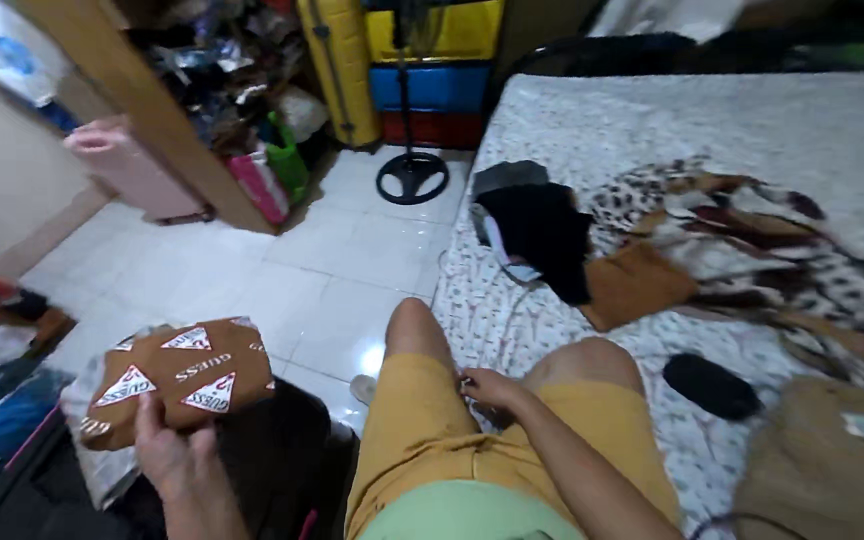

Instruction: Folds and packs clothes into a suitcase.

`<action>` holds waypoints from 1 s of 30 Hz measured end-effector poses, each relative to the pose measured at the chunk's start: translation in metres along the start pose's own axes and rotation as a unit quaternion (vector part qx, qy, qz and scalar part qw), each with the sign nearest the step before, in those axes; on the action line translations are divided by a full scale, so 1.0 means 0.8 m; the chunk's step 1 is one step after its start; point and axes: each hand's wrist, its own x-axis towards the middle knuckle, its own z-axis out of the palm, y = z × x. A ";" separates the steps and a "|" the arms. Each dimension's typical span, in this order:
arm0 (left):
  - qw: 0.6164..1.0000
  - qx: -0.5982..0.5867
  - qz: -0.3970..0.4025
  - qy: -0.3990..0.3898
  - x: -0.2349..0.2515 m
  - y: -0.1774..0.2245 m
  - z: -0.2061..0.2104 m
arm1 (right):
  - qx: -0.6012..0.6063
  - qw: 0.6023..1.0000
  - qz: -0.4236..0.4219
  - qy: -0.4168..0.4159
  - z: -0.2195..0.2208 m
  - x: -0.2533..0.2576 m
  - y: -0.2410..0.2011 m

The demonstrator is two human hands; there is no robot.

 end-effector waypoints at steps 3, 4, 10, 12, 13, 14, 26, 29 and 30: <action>0.991 0.010 -0.092 -0.096 -0.042 -0.033 0.055 | 0.092 0.995 -0.007 0.046 -0.008 0.001 0.005; 0.982 0.009 -0.125 -0.145 -0.059 -0.046 0.075 | 0.167 0.983 0.002 0.078 -0.012 -0.001 0.004; 0.845 0.075 -0.268 -0.457 -0.107 -0.167 0.202 | 0.509 0.762 -0.032 0.398 -0.043 -0.040 0.009; 0.795 0.216 -0.246 -0.510 -0.114 -0.220 0.245 | 0.461 0.716 -0.040 0.523 -0.050 -0.047 0.036; 0.763 0.296 -0.223 -0.530 -0.114 -0.245 0.264 | 0.426 0.699 -0.015 0.574 -0.055 -0.048 0.051; 0.737 0.355 -0.204 -0.537 -0.116 -0.266 0.283 | 0.394 0.688 0.020 0.609 -0.060 -0.049 0.063; 0.636 0.450 0.081 -0.621 -0.211 -0.393 0.511 | 0.280 0.792 0.102 0.533 -0.076 -0.035 0.077; 0.634 0.508 -0.001 -0.583 -0.224 -0.403 0.527 | 0.256 0.802 0.104 0.529 -0.073 -0.030 0.078; 0.603 0.534 -0.023 -0.592 -0.228 -0.400 0.529 | 0.253 0.807 0.106 0.523 -0.072 -0.028 0.078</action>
